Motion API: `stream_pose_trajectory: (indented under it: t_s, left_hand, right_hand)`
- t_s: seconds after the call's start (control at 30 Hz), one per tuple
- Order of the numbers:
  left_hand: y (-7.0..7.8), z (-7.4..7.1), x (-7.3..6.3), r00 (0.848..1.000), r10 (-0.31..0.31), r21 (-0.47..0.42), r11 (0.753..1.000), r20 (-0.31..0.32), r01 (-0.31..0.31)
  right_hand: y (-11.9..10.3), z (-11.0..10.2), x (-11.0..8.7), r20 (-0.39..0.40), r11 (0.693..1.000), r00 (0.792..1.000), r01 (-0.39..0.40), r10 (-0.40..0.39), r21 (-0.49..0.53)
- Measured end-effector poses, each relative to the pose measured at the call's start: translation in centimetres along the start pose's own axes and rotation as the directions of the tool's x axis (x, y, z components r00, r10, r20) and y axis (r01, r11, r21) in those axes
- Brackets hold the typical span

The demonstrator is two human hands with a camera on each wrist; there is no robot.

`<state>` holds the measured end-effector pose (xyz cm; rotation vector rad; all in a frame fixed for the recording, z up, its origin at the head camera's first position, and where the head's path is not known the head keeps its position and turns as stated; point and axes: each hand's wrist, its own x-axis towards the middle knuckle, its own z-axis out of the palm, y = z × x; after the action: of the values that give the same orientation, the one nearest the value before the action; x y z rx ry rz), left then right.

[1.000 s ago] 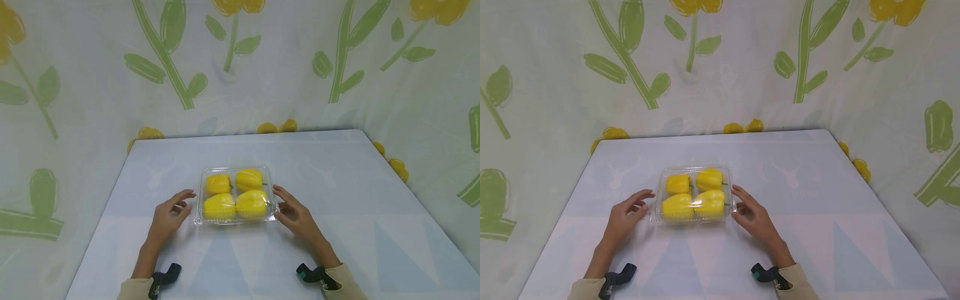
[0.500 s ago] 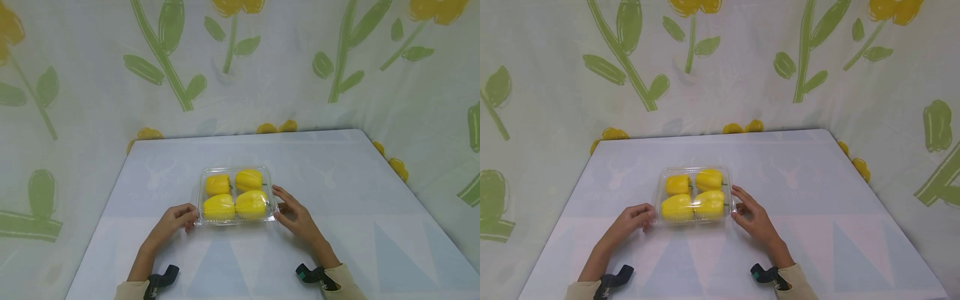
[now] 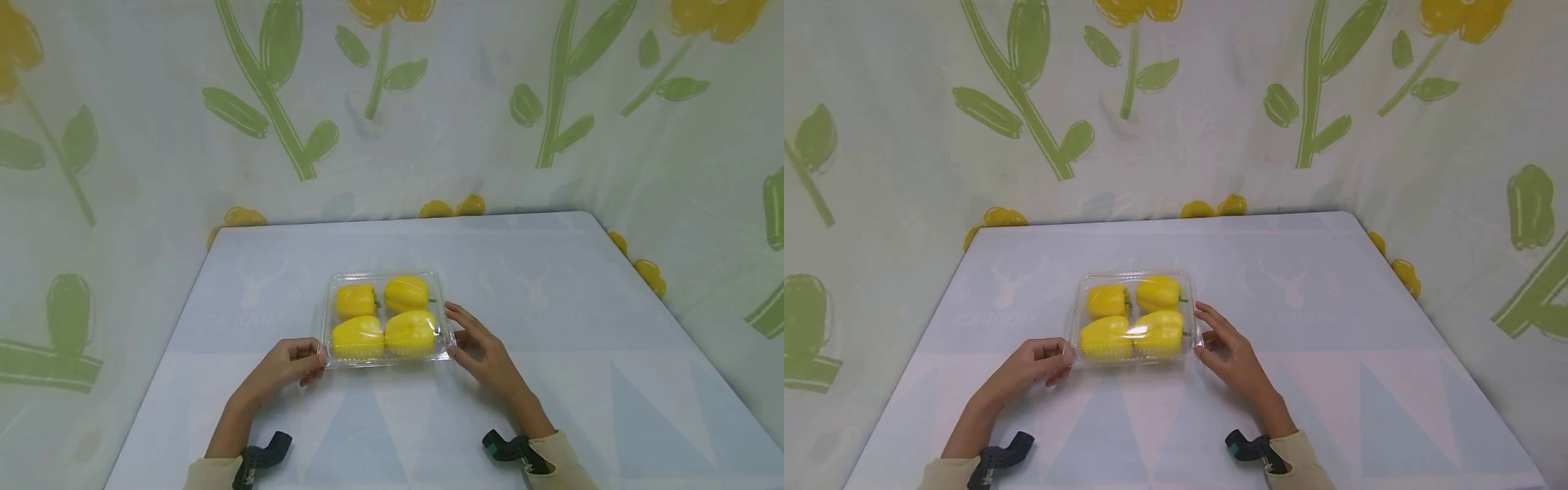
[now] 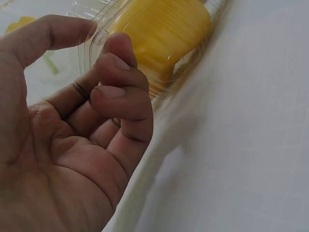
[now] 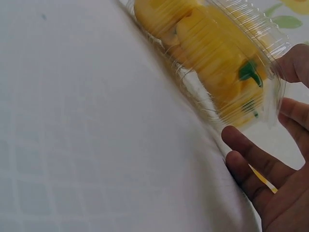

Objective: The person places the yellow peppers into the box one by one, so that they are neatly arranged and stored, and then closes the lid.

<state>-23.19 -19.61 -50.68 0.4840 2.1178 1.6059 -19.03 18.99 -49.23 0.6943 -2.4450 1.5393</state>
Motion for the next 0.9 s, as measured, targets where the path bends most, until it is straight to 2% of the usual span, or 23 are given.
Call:
stream_pose_trajectory:
  t_s: [0.13, 0.27, 0.43, 0.57, 0.7, 0.77, 0.83, 0.9]
  left_hand:
    - [0.2, 0.2, 0.1, 0.998, -0.059, -0.021, 0.998, -0.01, 0.059]
    - [0.4, 0.3, 0.1, 0.996, -0.086, -0.047, 0.995, -0.021, 0.085]
    - [0.2, 0.5, 0.0, 0.996, -0.092, -0.131, 0.987, -0.01, 0.09]
    - [0.0, 0.5, 0.0, 0.997, -0.067, -0.17, 0.983, 0.033, 0.072]
    - [0.1, -0.1, -0.2, 0.994, -0.064, -0.101, 0.992, 0.084, 0.072]
    - [0.1, -0.7, -0.4, 0.992, -0.093, -0.031, 0.995, 0.086, 0.096]
    - [0.2, -1.1, -0.7, 0.991, -0.121, 0.041, 0.992, 0.064, 0.118]
    - [0.2, -1.5, -1.0, 0.991, -0.134, 0.103, 0.986, 0.009, 0.132]
  right_hand:
    - [1.7, 0.3, -0.3, -0.012, 1.0, 1.0, 0.005, -0.005, -0.007]
    - [3.4, 0.4, -0.5, -0.016, 1.0, 1.0, 0.001, -0.002, -0.016]
    - [3.9, 0.2, -0.7, 0.007, 1.0, 1.0, -0.012, 0.012, 0.022]
    - [4.0, 0.0, -0.8, 0.016, 0.999, 1.0, -0.017, 0.016, 0.04]
    - [4.1, -0.1, -0.7, 0.013, 0.999, 1.0, -0.014, 0.014, 0.046]
    - [4.1, -0.2, -0.6, -0.008, 0.999, 1.0, -0.019, 0.02, 0.04]
    - [4.1, -0.3, -0.7, -0.051, 0.998, 0.997, -0.058, 0.059, 0.02]
    - [4.0, -0.6, -0.8, -0.108, 0.99, 0.985, -0.136, 0.133, -0.022]
